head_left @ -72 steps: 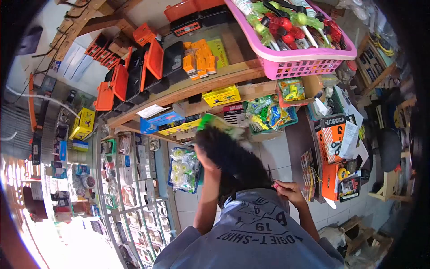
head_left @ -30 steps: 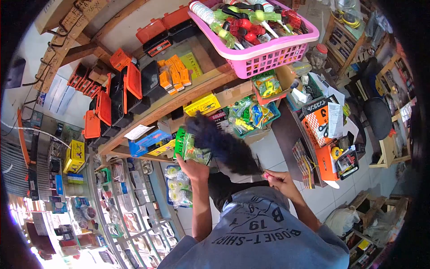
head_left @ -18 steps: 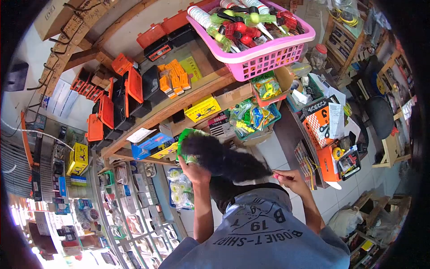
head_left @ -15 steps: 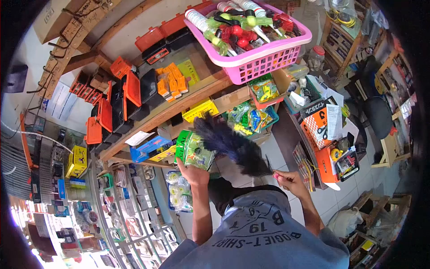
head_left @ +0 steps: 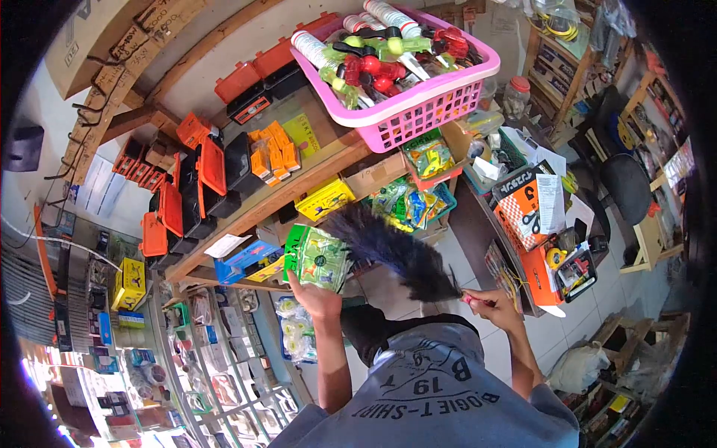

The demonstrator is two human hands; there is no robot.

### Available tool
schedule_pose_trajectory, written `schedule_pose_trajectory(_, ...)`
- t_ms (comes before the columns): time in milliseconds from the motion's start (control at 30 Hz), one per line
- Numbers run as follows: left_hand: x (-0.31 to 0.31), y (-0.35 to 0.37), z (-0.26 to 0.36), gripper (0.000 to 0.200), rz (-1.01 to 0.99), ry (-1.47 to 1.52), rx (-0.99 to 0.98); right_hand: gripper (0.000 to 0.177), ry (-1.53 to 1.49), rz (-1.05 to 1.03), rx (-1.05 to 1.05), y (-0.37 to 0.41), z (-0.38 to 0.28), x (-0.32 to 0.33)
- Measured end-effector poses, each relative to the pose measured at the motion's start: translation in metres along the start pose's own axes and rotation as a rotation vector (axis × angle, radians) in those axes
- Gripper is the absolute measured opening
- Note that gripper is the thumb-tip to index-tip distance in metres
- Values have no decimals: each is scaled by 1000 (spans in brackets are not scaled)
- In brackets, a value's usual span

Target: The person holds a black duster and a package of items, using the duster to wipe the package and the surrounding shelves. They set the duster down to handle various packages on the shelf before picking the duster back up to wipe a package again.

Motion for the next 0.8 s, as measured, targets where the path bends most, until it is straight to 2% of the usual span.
schedule_pose_trajectory(67,-12,5,-2,51,-45,-12,20,35,-8,-16,29,-1,2,6)
schedule_pose_trajectory(133,-9,6,-4,50,14,-61,17,35,-21,-35,59,-3,-3,4)
schedule_pose_trajectory(200,-12,10,-11,45,-57,-101,77,35,6,14,73,-3,-17,1)
schedule_pose_trajectory(267,-9,11,-16,42,91,-205,-27,35,-6,-8,87,-7,-10,-2)
schedule_pose_trajectory(400,16,10,-26,41,104,-178,46,34,-33,-9,89,-8,-10,-4)
schedule_pose_trajectory(433,25,8,-29,40,18,-150,119,34,-60,8,79,-7,-12,-4)
schedule_pose_trajectory(467,-4,15,-26,40,-71,-122,192,34,-61,9,79,-7,-9,-2)
schedule_pose_trajectory(500,-23,25,-25,38,86,-168,105,34,-80,-24,62,-7,-3,-1)
schedule_pose_trajectory(533,-16,23,-26,37,91,-125,130,33,-99,-58,46,-7,1,-2)
schedule_pose_trajectory(600,21,10,-29,38,-109,-152,162,33,-92,-15,33,-7,-8,-4)
schedule_pose_trajectory(633,34,6,-29,38,-108,-154,163,33,-82,28,18,-7,-11,-4)
schedule_pose_trajectory(700,30,5,-30,38,-360,35,216,33,-87,-19,25,-6,-5,-2)
schedule_pose_trajectory(733,17,8,-28,38,-361,33,216,33,-91,-67,30,-6,-4,-3)
schedule_pose_trajectory(800,-9,19,-25,38,-149,50,257,33,-86,-37,71,-7,-11,-4)
Point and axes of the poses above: each hand's wrist, its own y-axis away from the middle knuckle, its own x-axis out of the back of the hand, z = x × y, the point moved 6 cm from there along -y, towards the middle knuckle, and after that the axes turned 2 degrees about -x, right-handed, at the moved point
